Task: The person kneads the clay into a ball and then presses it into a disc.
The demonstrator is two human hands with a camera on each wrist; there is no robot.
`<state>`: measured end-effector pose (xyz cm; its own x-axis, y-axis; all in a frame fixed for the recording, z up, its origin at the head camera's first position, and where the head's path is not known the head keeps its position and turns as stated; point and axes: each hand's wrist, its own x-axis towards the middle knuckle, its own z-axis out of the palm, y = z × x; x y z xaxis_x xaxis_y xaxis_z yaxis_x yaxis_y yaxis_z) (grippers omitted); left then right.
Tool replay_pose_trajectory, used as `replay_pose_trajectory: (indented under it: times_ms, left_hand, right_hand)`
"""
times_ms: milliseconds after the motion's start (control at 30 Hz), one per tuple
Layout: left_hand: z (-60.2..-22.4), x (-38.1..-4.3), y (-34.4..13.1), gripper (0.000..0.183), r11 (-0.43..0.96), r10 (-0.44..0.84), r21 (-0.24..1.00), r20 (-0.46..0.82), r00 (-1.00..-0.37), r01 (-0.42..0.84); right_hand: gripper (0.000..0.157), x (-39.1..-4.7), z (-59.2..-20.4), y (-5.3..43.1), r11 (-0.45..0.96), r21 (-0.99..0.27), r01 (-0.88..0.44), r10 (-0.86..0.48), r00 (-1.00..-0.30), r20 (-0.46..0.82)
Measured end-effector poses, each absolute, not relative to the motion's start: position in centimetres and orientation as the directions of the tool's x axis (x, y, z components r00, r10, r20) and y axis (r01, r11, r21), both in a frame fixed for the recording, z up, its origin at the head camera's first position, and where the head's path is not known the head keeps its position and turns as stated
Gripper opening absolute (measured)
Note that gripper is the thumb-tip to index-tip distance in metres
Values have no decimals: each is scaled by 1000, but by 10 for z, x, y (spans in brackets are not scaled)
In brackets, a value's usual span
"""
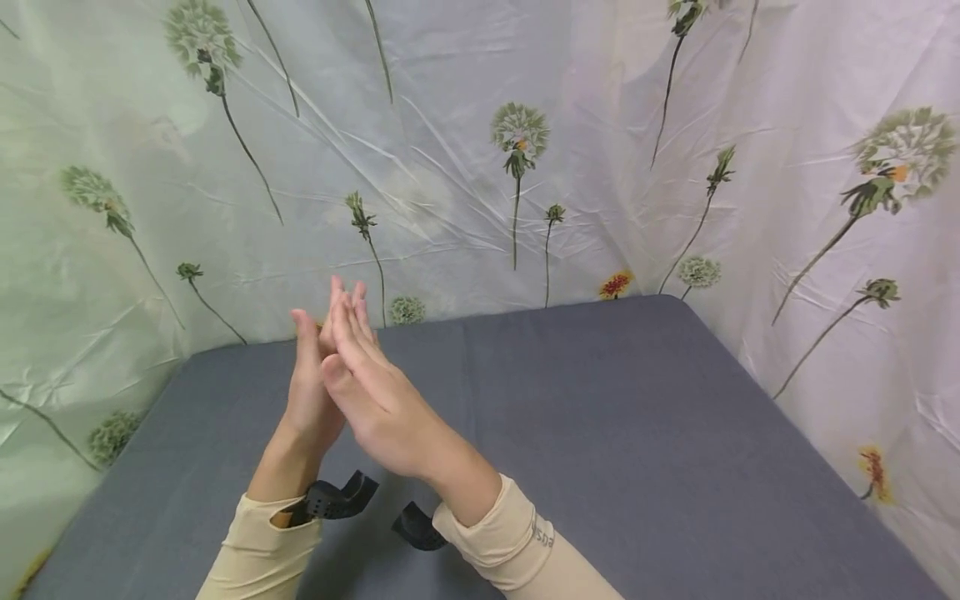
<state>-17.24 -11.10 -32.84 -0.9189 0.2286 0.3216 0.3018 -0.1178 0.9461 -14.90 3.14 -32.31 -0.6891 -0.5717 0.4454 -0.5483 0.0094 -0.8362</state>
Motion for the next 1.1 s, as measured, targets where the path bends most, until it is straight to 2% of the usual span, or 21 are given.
replay_pose_trajectory:
  times_ms: [100,267,367,533,700,833,933,1100]
  left_hand:
    - [-330,-167,-96,83,-104,314,948,320,-894,302]
    - [-324,-153,-79,81,-50,380,940,331,-864,339]
    - [-320,-147,-82,80,-42,326,927,366,-872,374]
    - [-313,-148,-102,77,-92,187,896,444,-877,434]
    - [-312,-158,-122,72,-108,112,901,430,-896,419]
    - [-316,-165,-126,71,-128,111,930,360,-926,346]
    - [-322,-168,-119,75,-140,158,943,324,-933,303]
    - [-326,-163,-99,80,-133,279,943,332,-901,306]
  right_hand:
    - [91,-158,-322,40,8,-826,-563,-502,-716,484]
    - [96,-173,-326,49,-47,-871,-489,-449,-769,455]
    - [95,-176,-330,45,-55,-895,-443,-493,-767,410]
    - [89,-168,-336,30,-26,-919,-393,-611,-721,326]
    - [85,-152,-336,20,36,-898,-439,-681,-668,300]
    - [85,-142,-332,22,63,-868,-492,-676,-661,325]
    - [86,-139,-326,27,45,-842,-537,-636,-665,390]
    - [89,-147,-319,41,4,-818,-576,-533,-693,485]
